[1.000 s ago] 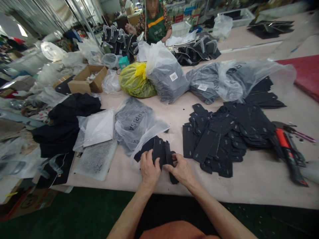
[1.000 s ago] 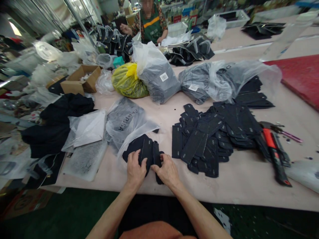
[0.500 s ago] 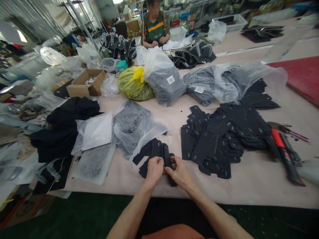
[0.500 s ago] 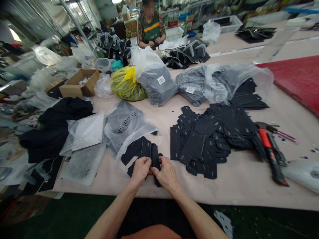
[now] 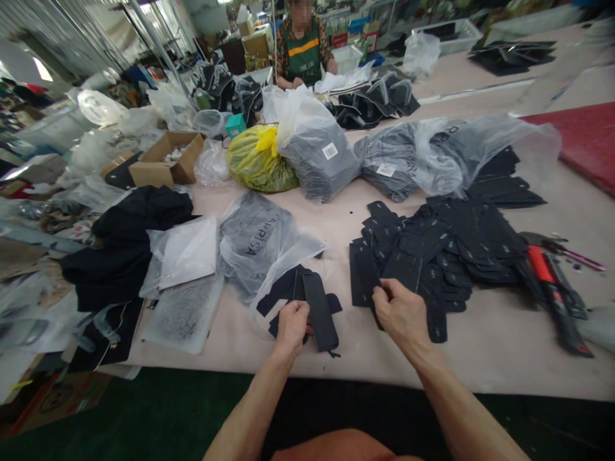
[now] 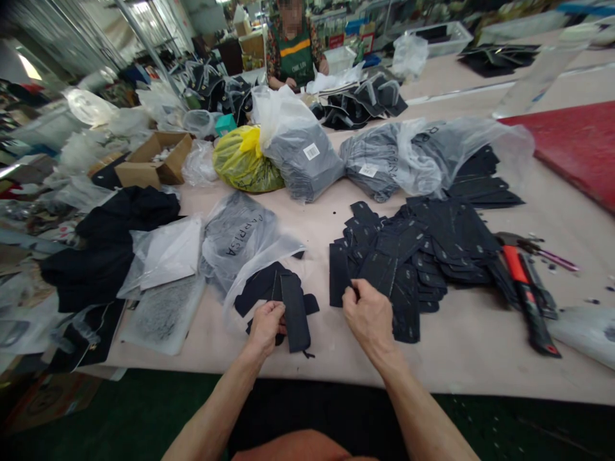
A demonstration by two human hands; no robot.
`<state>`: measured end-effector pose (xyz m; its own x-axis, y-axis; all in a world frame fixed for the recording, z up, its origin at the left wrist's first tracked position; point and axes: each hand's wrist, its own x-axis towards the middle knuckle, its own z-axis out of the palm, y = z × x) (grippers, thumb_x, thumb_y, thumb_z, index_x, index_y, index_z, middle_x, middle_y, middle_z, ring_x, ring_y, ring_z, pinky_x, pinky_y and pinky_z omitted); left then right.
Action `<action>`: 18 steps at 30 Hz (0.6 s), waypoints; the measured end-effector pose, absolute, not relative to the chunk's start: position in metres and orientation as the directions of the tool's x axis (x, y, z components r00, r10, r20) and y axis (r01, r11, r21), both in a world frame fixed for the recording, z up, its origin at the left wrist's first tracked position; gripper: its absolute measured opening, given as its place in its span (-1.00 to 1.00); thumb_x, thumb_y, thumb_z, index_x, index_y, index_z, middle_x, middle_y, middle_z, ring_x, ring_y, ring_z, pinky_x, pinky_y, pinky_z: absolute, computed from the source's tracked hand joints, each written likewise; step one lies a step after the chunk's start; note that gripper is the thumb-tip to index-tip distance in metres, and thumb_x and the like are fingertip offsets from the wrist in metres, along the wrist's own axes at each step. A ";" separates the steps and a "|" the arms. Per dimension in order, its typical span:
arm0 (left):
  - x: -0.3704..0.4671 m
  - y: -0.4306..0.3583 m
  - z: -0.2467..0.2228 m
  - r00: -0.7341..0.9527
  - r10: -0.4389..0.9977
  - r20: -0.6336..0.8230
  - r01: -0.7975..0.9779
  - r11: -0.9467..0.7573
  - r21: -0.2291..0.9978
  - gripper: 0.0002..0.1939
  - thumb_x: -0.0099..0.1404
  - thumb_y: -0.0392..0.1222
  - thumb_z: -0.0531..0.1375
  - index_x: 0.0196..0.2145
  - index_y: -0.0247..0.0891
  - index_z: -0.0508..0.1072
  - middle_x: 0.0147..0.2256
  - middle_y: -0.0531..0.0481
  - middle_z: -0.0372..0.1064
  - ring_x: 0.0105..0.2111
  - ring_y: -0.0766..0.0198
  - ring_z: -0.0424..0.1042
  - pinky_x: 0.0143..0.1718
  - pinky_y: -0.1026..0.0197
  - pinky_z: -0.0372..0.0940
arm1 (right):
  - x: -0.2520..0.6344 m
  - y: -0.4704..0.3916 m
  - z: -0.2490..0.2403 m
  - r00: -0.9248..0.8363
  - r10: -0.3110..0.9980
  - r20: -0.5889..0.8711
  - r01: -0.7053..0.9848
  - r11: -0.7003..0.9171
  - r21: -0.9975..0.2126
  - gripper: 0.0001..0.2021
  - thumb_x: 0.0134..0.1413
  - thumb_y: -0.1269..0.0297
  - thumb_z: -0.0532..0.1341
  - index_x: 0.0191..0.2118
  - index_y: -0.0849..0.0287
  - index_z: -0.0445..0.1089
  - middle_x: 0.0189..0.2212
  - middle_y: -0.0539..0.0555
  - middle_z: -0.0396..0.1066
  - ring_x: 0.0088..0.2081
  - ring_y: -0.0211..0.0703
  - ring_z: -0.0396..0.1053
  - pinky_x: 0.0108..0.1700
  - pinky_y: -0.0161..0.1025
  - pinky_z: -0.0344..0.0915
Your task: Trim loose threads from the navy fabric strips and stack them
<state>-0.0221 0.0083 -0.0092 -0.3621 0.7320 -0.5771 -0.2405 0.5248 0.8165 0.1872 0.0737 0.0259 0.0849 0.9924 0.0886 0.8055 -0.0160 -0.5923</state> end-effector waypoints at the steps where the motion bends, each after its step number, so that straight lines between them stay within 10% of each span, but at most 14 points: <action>1: -0.022 0.009 -0.008 -0.348 0.728 -0.591 -0.256 0.532 0.807 -0.72 0.04 -0.02 0.27 -0.45 -0.32 0.41 -0.63 0.05 0.33 -0.66 0.35 0.32 -0.67 0.35 0.19 | 0.197 0.080 0.033 0.111 0.976 0.186 0.837 0.009 -0.548 -0.73 0.10 0.23 0.09 -0.21 0.21 0.49 -0.37 0.19 0.54 -0.34 0.03 0.47 -0.27 -0.15 0.29; 8: -0.015 0.011 0.004 -0.285 0.718 -0.635 -0.333 0.547 0.768 -0.76 0.02 -0.07 0.24 -0.45 -0.31 0.37 -0.65 0.08 0.30 -0.68 0.37 0.28 -0.71 0.37 0.15 | 0.229 0.110 0.068 0.105 0.830 0.548 0.907 0.146 -0.395 -0.60 0.06 0.26 0.19 0.03 0.30 0.37 0.03 0.37 0.36 0.07 0.23 0.29 0.06 0.10 0.22; 13: -0.011 0.013 0.012 -0.305 0.719 -0.624 -0.382 0.508 0.772 -0.74 0.03 -0.05 0.24 -0.41 -0.30 0.37 -0.63 0.09 0.32 -0.67 0.36 0.30 -0.67 0.34 0.21 | 0.184 0.068 0.041 -0.095 0.982 -0.164 0.444 -0.106 -0.890 -0.68 0.02 0.08 0.22 -0.19 0.20 0.47 -0.32 0.14 0.50 -0.31 -0.04 0.43 -0.24 -0.14 0.33; 18: -0.015 0.017 0.014 -0.446 0.690 -0.570 -0.408 0.410 0.816 -0.73 0.04 -0.04 0.24 -0.37 -0.30 0.38 -0.58 0.08 0.35 -0.63 0.35 0.34 -0.67 0.35 0.22 | 0.144 0.011 0.014 -0.381 0.778 -0.501 0.090 -0.508 -0.857 -0.72 -0.04 0.05 0.26 -0.39 0.21 0.44 -0.60 0.01 0.41 -0.54 -0.21 0.31 -0.45 -0.29 0.19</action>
